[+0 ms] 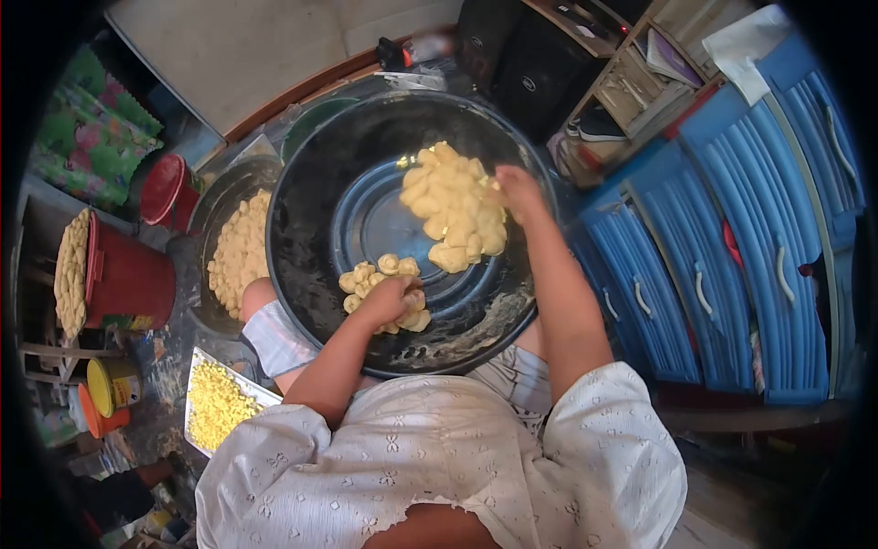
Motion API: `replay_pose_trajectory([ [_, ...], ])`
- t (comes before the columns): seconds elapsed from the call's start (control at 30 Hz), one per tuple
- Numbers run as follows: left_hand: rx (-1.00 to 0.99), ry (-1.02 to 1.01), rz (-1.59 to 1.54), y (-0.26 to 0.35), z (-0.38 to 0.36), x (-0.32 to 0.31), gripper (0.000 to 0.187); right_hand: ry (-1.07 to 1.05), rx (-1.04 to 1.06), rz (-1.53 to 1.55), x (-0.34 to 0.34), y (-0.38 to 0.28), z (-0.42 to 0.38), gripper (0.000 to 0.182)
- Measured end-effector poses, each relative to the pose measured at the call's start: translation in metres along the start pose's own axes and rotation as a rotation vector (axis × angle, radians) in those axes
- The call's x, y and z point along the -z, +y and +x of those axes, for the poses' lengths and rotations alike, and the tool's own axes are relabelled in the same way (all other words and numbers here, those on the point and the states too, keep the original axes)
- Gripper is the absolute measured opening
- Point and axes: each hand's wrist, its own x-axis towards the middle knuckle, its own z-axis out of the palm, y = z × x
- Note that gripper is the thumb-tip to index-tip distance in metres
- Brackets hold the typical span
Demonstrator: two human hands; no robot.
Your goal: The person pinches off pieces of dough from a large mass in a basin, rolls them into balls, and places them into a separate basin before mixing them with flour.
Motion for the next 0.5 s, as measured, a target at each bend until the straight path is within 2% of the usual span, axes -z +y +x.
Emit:
replay_pose_trajectory([
  [0.03,-0.005,-0.002,0.004,0.001,0.003,-0.003,0.03,-0.026,-0.048,0.337,0.002,-0.001,-0.011,0.023],
  [0.07,-0.066,0.043,0.021,0.002,0.008,-0.007,0.03,-0.071,-0.035,0.468,0.007,-0.001,-0.023,0.026],
  [0.1,-0.126,0.087,0.036,0.005,0.013,-0.01,0.029,-0.068,-0.034,0.47,0.009,-0.003,-0.036,0.026],
  [0.17,-0.126,0.077,0.154,0.02,0.025,-0.01,0.031,-0.194,-0.032,0.665,0.012,-0.002,-0.061,0.023],
  [0.23,-0.2,0.044,0.376,0.024,0.041,-0.015,0.036,-0.216,0.025,0.63,0.007,-0.001,-0.089,0.022],
  [0.27,-0.189,0.04,0.374,0.027,0.048,-0.02,0.036,-0.199,0.044,0.61,0.004,-0.004,-0.102,0.022],
  [0.33,-0.317,0.275,0.446,0.03,0.061,-0.031,0.042,-0.166,0.074,0.586,0.001,-0.002,-0.116,0.022],
  [0.43,-0.272,0.288,0.608,0.018,0.079,-0.049,0.044,-0.147,0.032,0.583,0.006,0.008,-0.123,0.022],
  [0.5,-0.265,0.318,0.608,0.012,0.079,-0.054,0.043,-0.148,0.03,0.582,0.011,0.02,-0.118,0.021],
])
